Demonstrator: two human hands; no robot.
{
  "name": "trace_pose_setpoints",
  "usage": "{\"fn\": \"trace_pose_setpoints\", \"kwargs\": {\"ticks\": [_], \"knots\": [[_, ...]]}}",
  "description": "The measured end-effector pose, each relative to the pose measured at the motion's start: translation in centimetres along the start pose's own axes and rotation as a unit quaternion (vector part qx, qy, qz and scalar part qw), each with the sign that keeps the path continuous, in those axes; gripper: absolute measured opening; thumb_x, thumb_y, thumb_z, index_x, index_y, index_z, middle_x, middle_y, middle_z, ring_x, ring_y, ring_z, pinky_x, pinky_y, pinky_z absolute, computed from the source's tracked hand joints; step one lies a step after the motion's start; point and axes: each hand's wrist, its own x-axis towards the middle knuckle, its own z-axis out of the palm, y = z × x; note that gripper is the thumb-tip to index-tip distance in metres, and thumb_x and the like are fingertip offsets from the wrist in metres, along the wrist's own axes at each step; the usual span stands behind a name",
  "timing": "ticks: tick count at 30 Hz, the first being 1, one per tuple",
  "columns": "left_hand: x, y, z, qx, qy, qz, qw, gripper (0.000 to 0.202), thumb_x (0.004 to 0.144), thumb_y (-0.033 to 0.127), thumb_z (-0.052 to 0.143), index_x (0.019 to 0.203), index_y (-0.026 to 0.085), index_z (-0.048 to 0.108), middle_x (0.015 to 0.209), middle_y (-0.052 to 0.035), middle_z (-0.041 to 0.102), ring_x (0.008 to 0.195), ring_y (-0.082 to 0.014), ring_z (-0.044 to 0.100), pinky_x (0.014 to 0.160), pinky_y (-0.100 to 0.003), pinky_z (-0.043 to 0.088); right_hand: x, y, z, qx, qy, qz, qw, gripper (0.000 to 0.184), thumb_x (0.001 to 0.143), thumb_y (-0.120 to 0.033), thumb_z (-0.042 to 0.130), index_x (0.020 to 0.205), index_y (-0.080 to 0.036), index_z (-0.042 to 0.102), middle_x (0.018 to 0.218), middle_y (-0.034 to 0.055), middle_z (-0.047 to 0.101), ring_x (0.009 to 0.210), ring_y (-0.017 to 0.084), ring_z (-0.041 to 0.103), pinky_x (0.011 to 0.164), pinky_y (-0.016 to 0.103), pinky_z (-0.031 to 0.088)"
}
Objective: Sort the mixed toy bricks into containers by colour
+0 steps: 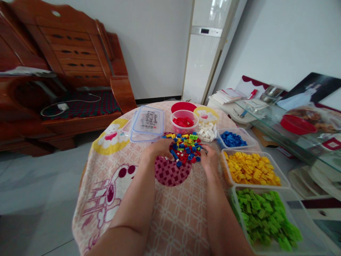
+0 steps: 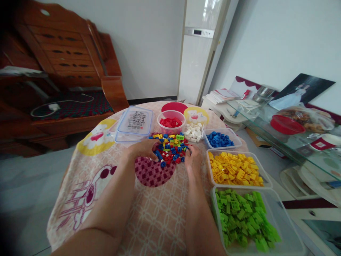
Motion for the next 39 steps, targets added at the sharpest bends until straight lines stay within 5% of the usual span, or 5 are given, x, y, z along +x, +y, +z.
{"fn": "trace_pose_setpoints", "kwargs": {"ticks": [7,17,22,27,39], "knots": [[1.7,1.0,1.7,-0.112,0.092,0.040,0.989,0.064,0.058,0.022,0.085,0.119,0.015,0.067,0.107,-0.0087,0.074,0.096,-0.0271,0.070,0.082,-0.032,0.055,0.0,0.8,0.6,0.019,0.023,-0.001,1.000,0.026,0.079,-0.019,0.057,0.093,-0.019,0.079,0.110,0.0103,0.077,0.107,0.027,0.067,0.101,0.043,0.049],[4.2,1.4,3.2,-0.381,0.212,0.145,0.888,0.042,0.066,0.014,0.072,0.108,0.013,0.070,0.097,-0.0065,0.074,0.081,-0.0158,0.069,0.077,-0.029,0.057,-0.1,0.3,0.4,0.012,0.025,-0.001,1.000,0.027,0.078,-0.018,0.057,0.093,-0.018,0.079,0.108,0.0111,0.077,0.105,0.027,0.067,0.100,0.043,0.049],[2.4,0.3,1.1,-0.247,0.245,0.070,0.935,0.020,0.072,0.016,0.065,0.088,0.013,0.076,0.076,-0.0017,0.073,0.071,-0.0149,0.067,0.069,-0.024,0.052,-0.2,0.0,0.3,0.013,0.023,0.001,1.000,0.028,0.079,-0.018,0.056,0.094,-0.019,0.079,0.108,0.0100,0.077,0.104,0.026,0.067,0.100,0.042,0.049],[2.3,0.1,1.3,-0.139,0.173,0.018,0.975,0.015,0.069,0.013,0.065,0.075,0.015,0.079,0.066,-0.0012,0.071,0.065,-0.0163,0.064,0.065,-0.024,0.047,-0.1,-0.3,0.2,0.012,0.014,0.009,1.000,0.029,0.080,-0.019,0.054,0.095,-0.018,0.079,0.108,0.0111,0.077,0.103,0.027,0.067,0.099,0.043,0.049],[3.2,1.2,3.0,-0.202,0.105,0.079,0.970,0.012,0.066,0.011,0.069,0.077,0.014,0.073,0.067,0.0006,0.072,0.065,-0.0132,0.066,0.062,-0.020,0.049,-0.3,-0.3,0.3,0.014,0.021,0.001,1.000,0.030,0.080,-0.018,0.054,0.095,-0.020,0.079,0.106,0.0092,0.077,0.103,0.026,0.066,0.098,0.041,0.049]]}}
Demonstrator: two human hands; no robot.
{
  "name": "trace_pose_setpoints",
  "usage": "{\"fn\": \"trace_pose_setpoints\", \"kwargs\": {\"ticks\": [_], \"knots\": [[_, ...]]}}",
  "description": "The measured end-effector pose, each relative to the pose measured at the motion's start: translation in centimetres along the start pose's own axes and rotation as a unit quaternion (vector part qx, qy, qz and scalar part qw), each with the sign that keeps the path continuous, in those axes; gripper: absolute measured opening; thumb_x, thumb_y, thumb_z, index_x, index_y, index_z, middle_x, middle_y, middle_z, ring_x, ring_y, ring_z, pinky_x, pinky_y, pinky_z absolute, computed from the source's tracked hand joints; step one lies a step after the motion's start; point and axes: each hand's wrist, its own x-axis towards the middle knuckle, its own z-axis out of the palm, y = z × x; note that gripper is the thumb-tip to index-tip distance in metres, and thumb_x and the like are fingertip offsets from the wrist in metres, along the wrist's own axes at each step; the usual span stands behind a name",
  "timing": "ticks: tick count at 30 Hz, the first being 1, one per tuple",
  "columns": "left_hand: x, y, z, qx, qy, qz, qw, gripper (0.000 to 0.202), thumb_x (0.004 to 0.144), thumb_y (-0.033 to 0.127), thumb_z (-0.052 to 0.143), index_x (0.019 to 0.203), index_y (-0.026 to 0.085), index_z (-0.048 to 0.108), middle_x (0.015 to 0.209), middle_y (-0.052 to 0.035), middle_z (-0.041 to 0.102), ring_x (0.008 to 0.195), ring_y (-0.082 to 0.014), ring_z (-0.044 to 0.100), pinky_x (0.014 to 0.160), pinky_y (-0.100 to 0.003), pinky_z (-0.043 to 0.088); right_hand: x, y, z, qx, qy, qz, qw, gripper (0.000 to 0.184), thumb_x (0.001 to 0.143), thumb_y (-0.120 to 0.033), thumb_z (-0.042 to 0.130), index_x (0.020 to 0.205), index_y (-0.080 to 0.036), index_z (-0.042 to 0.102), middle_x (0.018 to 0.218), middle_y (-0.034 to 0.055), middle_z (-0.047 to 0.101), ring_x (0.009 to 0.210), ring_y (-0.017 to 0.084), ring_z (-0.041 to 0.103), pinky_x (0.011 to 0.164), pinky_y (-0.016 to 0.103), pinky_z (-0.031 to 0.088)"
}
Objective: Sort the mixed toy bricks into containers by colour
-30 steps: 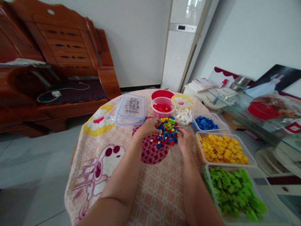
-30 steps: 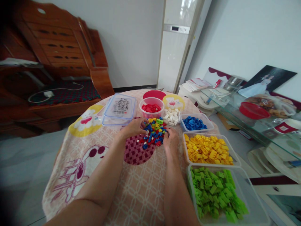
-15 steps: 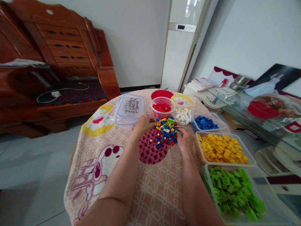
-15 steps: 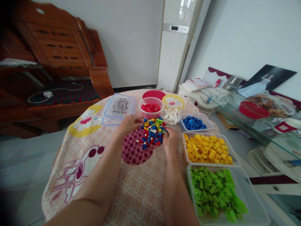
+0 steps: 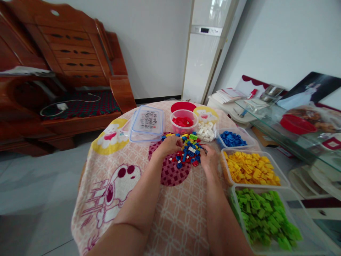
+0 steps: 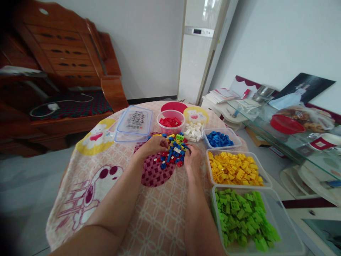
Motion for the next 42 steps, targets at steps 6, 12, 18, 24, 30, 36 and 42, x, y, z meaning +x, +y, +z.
{"fn": "trace_pose_setpoints", "kwargs": {"ticks": [6,12,18,24,30,36,42], "knots": [[0.1,0.0,0.6,-0.121,-0.028,0.049,0.991,0.025,0.060,0.009,0.069,0.085,0.014,0.071,0.071,-0.0002,0.073,0.068,-0.0146,0.069,0.066,-0.023,0.054,0.1,-0.1,0.0,0.005,0.005,-0.005,1.000,0.028,0.078,-0.017,0.054,0.092,-0.019,0.079,0.104,0.0095,0.077,0.101,0.026,0.067,0.098,0.040,0.050],[0.1,0.7,-0.1,-0.110,0.057,0.061,0.990,0.021,0.071,0.014,0.066,0.089,0.014,0.074,0.080,-0.0029,0.076,0.072,-0.0144,0.069,0.071,-0.024,0.055,0.1,0.0,-0.1,0.005,0.001,-0.003,1.000,0.027,0.078,-0.018,0.056,0.092,-0.020,0.079,0.105,0.0086,0.077,0.102,0.025,0.067,0.099,0.040,0.049],[-0.1,0.1,-0.5,-0.188,0.007,0.003,0.982,0.011,0.077,0.015,0.061,0.081,0.014,0.071,0.068,0.0003,0.070,0.057,-0.0123,0.066,0.059,-0.023,0.055,0.1,-0.2,-0.2,-0.002,-0.009,0.010,1.000,0.029,0.079,-0.016,0.056,0.096,-0.018,0.079,0.107,0.0103,0.077,0.103,0.026,0.066,0.101,0.041,0.048],[-0.3,0.6,-0.2,-0.260,-0.023,-0.040,0.965,0.008,0.081,0.018,0.062,0.079,0.014,0.068,0.057,0.0028,0.065,0.049,-0.0122,0.064,0.052,-0.022,0.052,0.1,-0.3,-0.2,-0.005,-0.010,0.013,1.000,0.028,0.079,-0.017,0.056,0.095,-0.018,0.079,0.109,0.0111,0.077,0.104,0.026,0.067,0.101,0.042,0.048],[-0.2,1.1,-0.3,-0.297,0.004,-0.090,0.950,0.015,0.088,0.021,0.060,0.079,0.014,0.069,0.058,0.0027,0.065,0.046,-0.0087,0.059,0.049,-0.019,0.047,0.2,-0.4,-0.3,-0.004,-0.010,0.005,1.000,0.029,0.079,-0.018,0.055,0.095,-0.019,0.079,0.105,0.0092,0.077,0.102,0.026,0.067,0.099,0.041,0.049],[-0.3,0.4,-0.2,-0.407,0.008,-0.078,0.910,0.014,0.086,0.026,0.071,0.085,0.012,0.072,0.070,-0.0026,0.071,0.060,-0.0098,0.066,0.065,-0.023,0.057,0.1,-0.1,-0.2,-0.003,-0.002,0.001,1.000,0.028,0.079,-0.019,0.055,0.093,-0.020,0.079,0.103,0.0088,0.077,0.101,0.026,0.067,0.098,0.041,0.050],[0.1,0.5,-0.2,-0.484,0.092,-0.059,0.868,0.021,0.074,0.023,0.080,0.091,0.011,0.074,0.081,-0.0041,0.075,0.071,-0.0117,0.070,0.078,-0.028,0.061,0.1,-0.2,-0.2,-0.003,0.000,0.001,1.000,0.029,0.079,-0.017,0.055,0.094,-0.019,0.079,0.106,0.0096,0.077,0.101,0.026,0.067,0.099,0.041,0.049]]}}
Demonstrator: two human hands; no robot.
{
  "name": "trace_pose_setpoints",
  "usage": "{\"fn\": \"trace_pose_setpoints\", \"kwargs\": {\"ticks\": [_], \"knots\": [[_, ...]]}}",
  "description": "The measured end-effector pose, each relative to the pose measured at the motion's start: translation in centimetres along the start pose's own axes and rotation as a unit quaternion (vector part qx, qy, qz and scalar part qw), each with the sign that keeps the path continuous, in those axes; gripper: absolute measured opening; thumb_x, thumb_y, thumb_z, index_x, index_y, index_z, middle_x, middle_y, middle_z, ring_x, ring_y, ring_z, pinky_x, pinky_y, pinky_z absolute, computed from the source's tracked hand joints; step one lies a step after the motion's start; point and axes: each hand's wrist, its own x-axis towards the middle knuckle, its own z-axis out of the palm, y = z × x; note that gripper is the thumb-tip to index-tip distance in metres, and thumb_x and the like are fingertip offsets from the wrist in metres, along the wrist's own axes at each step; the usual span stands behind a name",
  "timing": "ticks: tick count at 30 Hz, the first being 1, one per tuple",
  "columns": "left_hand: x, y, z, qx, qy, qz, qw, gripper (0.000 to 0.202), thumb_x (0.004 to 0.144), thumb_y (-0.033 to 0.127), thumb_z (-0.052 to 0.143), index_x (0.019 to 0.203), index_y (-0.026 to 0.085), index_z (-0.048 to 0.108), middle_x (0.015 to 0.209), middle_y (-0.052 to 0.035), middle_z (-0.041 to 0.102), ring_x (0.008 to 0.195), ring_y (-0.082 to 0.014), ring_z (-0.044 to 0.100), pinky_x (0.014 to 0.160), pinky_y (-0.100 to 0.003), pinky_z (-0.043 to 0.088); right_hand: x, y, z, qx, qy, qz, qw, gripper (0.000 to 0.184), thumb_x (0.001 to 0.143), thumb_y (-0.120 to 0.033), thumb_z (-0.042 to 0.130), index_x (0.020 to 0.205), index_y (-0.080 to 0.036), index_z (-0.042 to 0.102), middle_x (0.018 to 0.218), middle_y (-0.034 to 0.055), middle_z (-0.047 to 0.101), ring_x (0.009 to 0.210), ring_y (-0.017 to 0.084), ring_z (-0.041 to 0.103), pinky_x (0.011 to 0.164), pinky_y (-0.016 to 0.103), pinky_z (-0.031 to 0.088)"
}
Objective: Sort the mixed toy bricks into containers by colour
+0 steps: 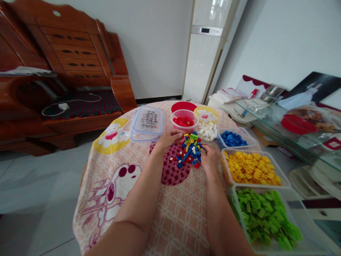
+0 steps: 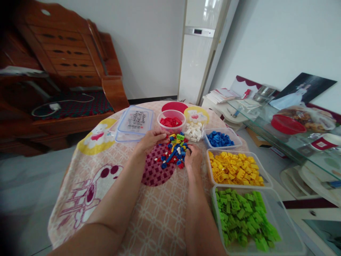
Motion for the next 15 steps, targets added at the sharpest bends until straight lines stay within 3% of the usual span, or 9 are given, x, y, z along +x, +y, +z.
{"fn": "trace_pose_setpoints", "kwargs": {"ticks": [4,8,15], "knots": [[0.4,0.1,0.6,-0.056,0.072,0.070,0.993,0.020,0.074,0.017,0.075,0.093,0.011,0.073,0.084,-0.0027,0.076,0.078,-0.0115,0.072,0.087,-0.028,0.060,0.0,0.1,0.0,-0.001,0.002,0.001,1.000,0.028,0.079,-0.018,0.055,0.093,-0.019,0.079,0.103,0.0099,0.077,0.100,0.026,0.067,0.097,0.041,0.050],[0.8,0.1,0.9,-0.021,0.135,0.109,0.985,0.027,0.077,0.017,0.069,0.103,0.011,0.072,0.091,-0.0044,0.076,0.088,-0.0154,0.074,0.090,-0.032,0.060,0.0,0.2,0.1,0.005,0.003,-0.004,1.000,0.027,0.078,-0.018,0.055,0.092,-0.020,0.079,0.102,0.0090,0.077,0.099,0.026,0.066,0.097,0.041,0.050],[0.9,0.8,1.5,0.041,0.144,0.157,0.976,0.034,0.083,0.021,0.062,0.115,0.010,0.068,0.108,-0.0105,0.075,0.108,-0.0207,0.071,0.092,-0.032,0.059,0.0,0.0,0.1,0.011,0.005,-0.010,1.000,0.027,0.078,-0.017,0.055,0.090,-0.020,0.079,0.100,0.0089,0.077,0.099,0.026,0.067,0.097,0.042,0.050]]}}
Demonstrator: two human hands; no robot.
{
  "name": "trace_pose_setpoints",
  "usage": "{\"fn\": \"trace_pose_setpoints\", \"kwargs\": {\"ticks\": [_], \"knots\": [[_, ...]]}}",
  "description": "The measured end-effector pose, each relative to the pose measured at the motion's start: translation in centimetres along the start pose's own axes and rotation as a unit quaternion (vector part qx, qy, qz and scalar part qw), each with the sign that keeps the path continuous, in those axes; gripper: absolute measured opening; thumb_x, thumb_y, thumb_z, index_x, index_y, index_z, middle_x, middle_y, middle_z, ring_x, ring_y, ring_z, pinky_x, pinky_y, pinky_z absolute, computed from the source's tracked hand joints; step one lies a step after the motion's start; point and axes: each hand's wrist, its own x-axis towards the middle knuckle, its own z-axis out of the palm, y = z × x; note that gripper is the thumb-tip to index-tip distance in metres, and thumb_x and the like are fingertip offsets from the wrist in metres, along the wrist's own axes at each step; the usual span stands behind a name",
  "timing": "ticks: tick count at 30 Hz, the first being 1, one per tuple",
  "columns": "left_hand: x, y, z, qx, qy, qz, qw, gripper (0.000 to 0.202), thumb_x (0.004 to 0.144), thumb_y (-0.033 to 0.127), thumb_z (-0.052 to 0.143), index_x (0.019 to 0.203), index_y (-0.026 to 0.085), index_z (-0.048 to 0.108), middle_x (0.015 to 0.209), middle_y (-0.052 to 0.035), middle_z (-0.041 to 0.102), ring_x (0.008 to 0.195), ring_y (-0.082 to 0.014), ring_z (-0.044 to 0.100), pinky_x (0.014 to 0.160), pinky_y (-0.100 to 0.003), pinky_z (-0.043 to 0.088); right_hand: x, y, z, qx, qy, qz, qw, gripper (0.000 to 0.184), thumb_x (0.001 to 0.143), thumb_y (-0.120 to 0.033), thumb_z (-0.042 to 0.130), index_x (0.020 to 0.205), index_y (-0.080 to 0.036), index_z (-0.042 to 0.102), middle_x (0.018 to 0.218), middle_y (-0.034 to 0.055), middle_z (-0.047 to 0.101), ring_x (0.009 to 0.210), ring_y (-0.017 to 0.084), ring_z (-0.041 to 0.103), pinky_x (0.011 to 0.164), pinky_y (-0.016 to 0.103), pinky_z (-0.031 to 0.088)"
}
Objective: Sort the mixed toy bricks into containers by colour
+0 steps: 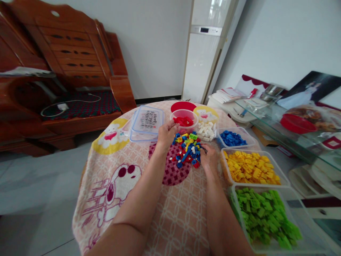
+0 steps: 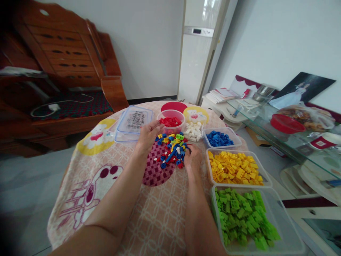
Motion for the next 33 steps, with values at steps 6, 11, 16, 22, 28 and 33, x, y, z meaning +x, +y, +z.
{"fn": "trace_pose_setpoints", "kwargs": {"ticks": [6,11,16,22,28,33], "knots": [[-0.4,0.9,-0.2,0.035,-0.034,0.005,0.999,0.037,0.081,0.021,0.062,0.116,0.010,0.068,0.111,-0.0110,0.075,0.107,-0.0205,0.071,0.090,-0.031,0.059,-0.1,0.0,0.1,-0.009,0.007,0.001,1.000,0.028,0.078,-0.017,0.055,0.093,-0.018,0.079,0.103,0.0102,0.077,0.100,0.027,0.067,0.097,0.042,0.051],[-0.5,1.3,-1.9,0.141,-0.137,-0.013,0.980,0.029,0.076,0.025,0.067,0.101,0.011,0.074,0.083,-0.0056,0.077,0.074,-0.0158,0.071,0.068,-0.025,0.057,-0.1,0.2,0.2,-0.009,0.008,0.002,1.000,0.027,0.078,-0.017,0.055,0.092,-0.019,0.079,0.104,0.0091,0.078,0.101,0.026,0.067,0.098,0.041,0.050],[-0.7,1.2,-2.3,0.361,-0.224,0.021,0.905,0.013,0.072,0.022,0.065,0.073,0.015,0.077,0.059,0.0007,0.069,0.056,-0.0123,0.061,0.057,-0.021,0.045,-0.1,0.0,0.1,-0.008,0.007,0.006,1.000,0.027,0.079,-0.016,0.056,0.093,-0.019,0.079,0.105,0.0095,0.078,0.102,0.026,0.067,0.099,0.041,0.050],[-1.6,1.1,-1.0,0.518,-0.344,0.016,0.783,0.020,0.068,0.018,0.066,0.080,0.017,0.082,0.069,-0.0007,0.074,0.066,-0.0142,0.063,0.062,-0.021,0.042,0.0,-0.2,-0.2,-0.020,-0.015,0.010,1.000,0.029,0.080,-0.016,0.055,0.096,-0.017,0.079,0.105,0.0104,0.077,0.101,0.026,0.067,0.098,0.041,0.050],[-2.4,1.0,0.4,0.594,-0.316,0.041,0.738,0.020,0.070,0.013,0.064,0.079,0.018,0.081,0.079,-0.0051,0.077,0.074,-0.0178,0.066,0.063,-0.024,0.042,0.0,-0.2,-0.1,-0.023,-0.012,0.009,1.000,0.029,0.080,-0.016,0.055,0.095,-0.017,0.079,0.104,0.0116,0.077,0.101,0.027,0.067,0.097,0.041,0.050],[-2.2,0.9,0.0,0.557,-0.327,0.026,0.763,0.013,0.070,0.015,0.068,0.077,0.015,0.079,0.074,-0.0041,0.075,0.068,-0.0160,0.064,0.062,-0.023,0.042,-0.1,-0.2,-0.1,-0.030,-0.012,0.003,0.999,0.030,0.080,-0.016,0.055,0.097,-0.015,0.079,0.106,0.0125,0.077,0.101,0.028,0.067,0.098,0.043,0.050]]}}
